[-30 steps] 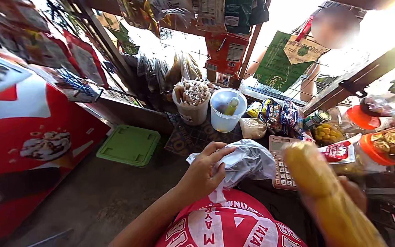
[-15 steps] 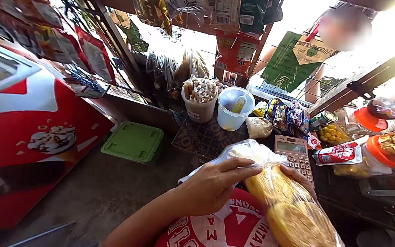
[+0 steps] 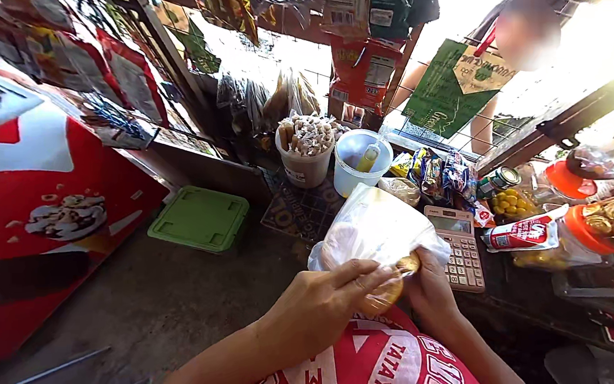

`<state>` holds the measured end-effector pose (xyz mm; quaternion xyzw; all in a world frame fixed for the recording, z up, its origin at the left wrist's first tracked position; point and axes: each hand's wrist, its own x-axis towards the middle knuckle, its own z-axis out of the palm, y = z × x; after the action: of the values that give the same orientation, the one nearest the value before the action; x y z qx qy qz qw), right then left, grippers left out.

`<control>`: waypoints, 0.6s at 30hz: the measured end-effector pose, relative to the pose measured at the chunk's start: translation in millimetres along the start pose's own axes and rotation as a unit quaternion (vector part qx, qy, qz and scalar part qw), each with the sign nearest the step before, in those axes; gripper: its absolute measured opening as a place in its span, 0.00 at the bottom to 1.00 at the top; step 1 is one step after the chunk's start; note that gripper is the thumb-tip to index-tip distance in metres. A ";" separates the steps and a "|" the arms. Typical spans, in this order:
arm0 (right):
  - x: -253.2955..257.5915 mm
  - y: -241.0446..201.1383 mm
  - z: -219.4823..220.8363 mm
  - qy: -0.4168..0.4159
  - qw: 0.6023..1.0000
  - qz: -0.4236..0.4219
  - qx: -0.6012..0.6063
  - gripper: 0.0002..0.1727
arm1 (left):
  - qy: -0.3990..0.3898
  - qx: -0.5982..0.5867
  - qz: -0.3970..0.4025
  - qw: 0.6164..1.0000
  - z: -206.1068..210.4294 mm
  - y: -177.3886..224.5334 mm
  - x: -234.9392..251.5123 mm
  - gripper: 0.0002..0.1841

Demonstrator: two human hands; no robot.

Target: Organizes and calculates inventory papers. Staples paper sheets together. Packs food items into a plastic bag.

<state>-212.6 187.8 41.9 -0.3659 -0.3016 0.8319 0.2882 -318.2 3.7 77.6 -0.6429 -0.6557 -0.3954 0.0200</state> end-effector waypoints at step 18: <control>5.7 17.3 -20.3 -0.061 0.986 0.039 0.151 0.19 | -0.065 0.080 -0.074 0.992 30.8 -5.1 25.9 0.44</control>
<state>-204.5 186.4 15.8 -0.2777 -0.1753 0.8993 0.2888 -312.3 42.7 67.8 -0.6128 -0.7311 -0.3000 -0.0008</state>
